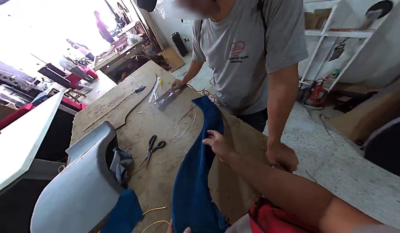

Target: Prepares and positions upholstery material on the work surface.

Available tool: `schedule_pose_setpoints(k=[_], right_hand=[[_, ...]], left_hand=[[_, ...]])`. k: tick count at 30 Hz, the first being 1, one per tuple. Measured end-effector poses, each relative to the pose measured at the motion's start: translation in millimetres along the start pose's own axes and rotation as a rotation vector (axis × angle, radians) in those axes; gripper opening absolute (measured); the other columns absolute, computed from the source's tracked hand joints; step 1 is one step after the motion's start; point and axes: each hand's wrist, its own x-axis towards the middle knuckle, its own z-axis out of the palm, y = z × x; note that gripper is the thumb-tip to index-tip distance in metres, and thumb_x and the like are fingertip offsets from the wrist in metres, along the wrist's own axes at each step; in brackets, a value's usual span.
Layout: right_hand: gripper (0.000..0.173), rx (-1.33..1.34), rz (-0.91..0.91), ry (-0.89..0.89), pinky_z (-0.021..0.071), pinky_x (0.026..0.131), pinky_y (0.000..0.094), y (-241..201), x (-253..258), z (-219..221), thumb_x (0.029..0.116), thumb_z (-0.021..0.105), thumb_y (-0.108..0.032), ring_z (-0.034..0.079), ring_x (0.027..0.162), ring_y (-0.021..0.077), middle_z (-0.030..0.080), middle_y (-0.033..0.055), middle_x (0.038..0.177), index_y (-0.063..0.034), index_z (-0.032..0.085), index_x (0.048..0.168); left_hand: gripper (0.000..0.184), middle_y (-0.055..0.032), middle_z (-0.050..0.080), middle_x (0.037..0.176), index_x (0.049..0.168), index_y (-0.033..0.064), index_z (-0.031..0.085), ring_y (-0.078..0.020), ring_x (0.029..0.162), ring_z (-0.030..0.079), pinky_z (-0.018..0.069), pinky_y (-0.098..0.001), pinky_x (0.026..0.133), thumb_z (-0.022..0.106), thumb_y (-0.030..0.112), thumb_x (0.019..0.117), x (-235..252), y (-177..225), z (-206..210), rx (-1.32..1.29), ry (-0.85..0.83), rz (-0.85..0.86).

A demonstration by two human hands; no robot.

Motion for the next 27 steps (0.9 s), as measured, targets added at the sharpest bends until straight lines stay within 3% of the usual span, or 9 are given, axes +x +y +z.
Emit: schedule_pose_setpoints(k=[3, 6, 8, 10, 13, 18, 21, 25, 27], right_hand=[[0.043, -0.098, -0.175, -0.277, 0.0545, 0.103, 0.0434, 7.8, 0.1, 9.3, 0.1004, 0.042, -0.001, 0.066, 0.122, 0.0213, 0.068, 0.0121, 0.133, -0.0008, 0.05, 0.142], [0.047, -0.836, -0.474, -0.55, 0.033, 0.123, 0.0458, 23.9, 11.9, 13.9, 0.0997, 0.043, 0.008, 0.052, 0.14, 0.0188, 0.063, 0.0036, 0.144, -0.0079, 0.06, 0.141], [0.051, -1.052, -0.489, -0.628, 0.0225, 0.128, 0.0488, 43.7, 29.9, 9.8, 0.1002, 0.045, 0.006, 0.047, 0.144, 0.0206, 0.059, 0.0034, 0.148, -0.0115, 0.056, 0.147], [0.05, -1.043, -0.455, -0.617, 0.0247, 0.128, 0.0441, 56.1, 41.5, 6.7, 0.1005, 0.044, 0.006, 0.051, 0.141, 0.0171, 0.062, 0.0022, 0.145, -0.0115, 0.055, 0.146], [0.051, -1.057, -0.508, -0.587, 0.0273, 0.126, 0.0418, 61.8, 36.7, 6.7, 0.0989, 0.048, 0.005, 0.049, 0.143, 0.0206, 0.06, 0.005, 0.147, -0.0101, 0.055, 0.147], [0.037, -1.062, -0.729, -0.179, 0.0387, 0.12, 0.0371, 91.5, 33.7, -9.2, 0.1028, 0.049, -0.01, 0.048, 0.143, 0.0194, 0.054, 0.0092, 0.152, -0.003, 0.062, 0.137], [0.037, -1.249, -0.642, 0.089, 0.0474, 0.108, 0.0467, 66.3, 47.2, -37.4, 0.1025, 0.049, -0.02, 0.061, 0.125, 0.0251, 0.068, 0.0081, 0.129, -0.0176, 0.068, 0.134], [0.038, -1.455, -0.174, -0.093, 0.055, 0.084, 0.0612, 20.3, 64.0, -60.3, 0.101, 0.05, -0.025, 0.071, 0.103, 0.0328, 0.075, 0.0088, 0.11, -0.0339, 0.069, 0.133], [0.044, -1.418, -0.107, -0.104, 0.0545, 0.083, 0.0632, 19.3, 59.1, -62.2, 0.1008, 0.047, -0.026, 0.07, 0.103, 0.0357, 0.075, 0.0112, 0.111, -0.0401, 0.063, 0.139]], left_hand=[[0.048, -0.0097, 0.073, 0.101, 0.14, -0.0025, 0.041, -0.0139, 0.084, 0.074, 0.0642, -0.0349, 0.077, 0.043, -0.01, 0.0929, 11.4, -20.4, -13.3, 0.078, 0.075, -0.102], [0.075, -0.0197, 0.054, 0.142, 0.158, -0.0036, 0.024, -0.0163, 0.116, 0.065, 0.0574, -0.0352, 0.096, 0.052, -0.01, 0.0888, 17.7, -47.4, -25.4, 0.422, 0.062, -0.114], [0.07, -0.0284, 0.036, 0.159, 0.151, -0.0111, 0.04, -0.0327, 0.146, 0.041, 0.0395, -0.0477, 0.116, 0.058, 0.001, 0.0843, 29.9, -65.8, -35.9, 0.928, 0.012, 0.12], [0.058, -0.0319, 0.038, 0.157, 0.142, -0.0067, 0.055, -0.0474, 0.147, 0.036, 0.0344, -0.0619, 0.117, 0.061, 0.015, 0.0889, 59.7, -70.9, -34.7, 1.221, 0.003, 0.356], [0.052, -0.0219, 0.056, 0.145, 0.143, -0.0008, 0.055, -0.0341, 0.136, 0.055, 0.0471, -0.0519, 0.111, 0.058, 0.032, 0.1022, 122.6, -49.7, 3.4, 1.186, -0.081, 0.222], [0.062, -0.0222, 0.043, 0.158, 0.148, 0.0029, 0.052, -0.0358, 0.149, 0.039, 0.0325, -0.0547, 0.122, 0.046, 0.048, 0.1066, 232.3, -97.5, 47.9, 1.26, -0.158, 0.201], [0.067, -0.0116, 0.039, 0.164, 0.152, 0.0139, 0.052, -0.0276, 0.155, 0.03, 0.0188, -0.0528, 0.127, 0.031, 0.058, 0.1054, 244.8, -121.0, 59.2, 1.632, -0.186, 0.216], [0.063, -0.0069, 0.035, 0.166, 0.156, 0.0178, 0.047, -0.0233, 0.156, 0.028, 0.0172, -0.0534, 0.127, 0.024, 0.051, 0.1076, 240.5, -121.4, 62.5, 1.715, -0.209, 0.163], [0.062, -0.0076, 0.036, 0.166, 0.155, 0.0169, 0.048, -0.0237, 0.156, 0.028, 0.0176, -0.0528, 0.127, 0.025, 0.05, 0.1076, 240.7, -122.1, 58.3, 1.712, -0.209, 0.175]])
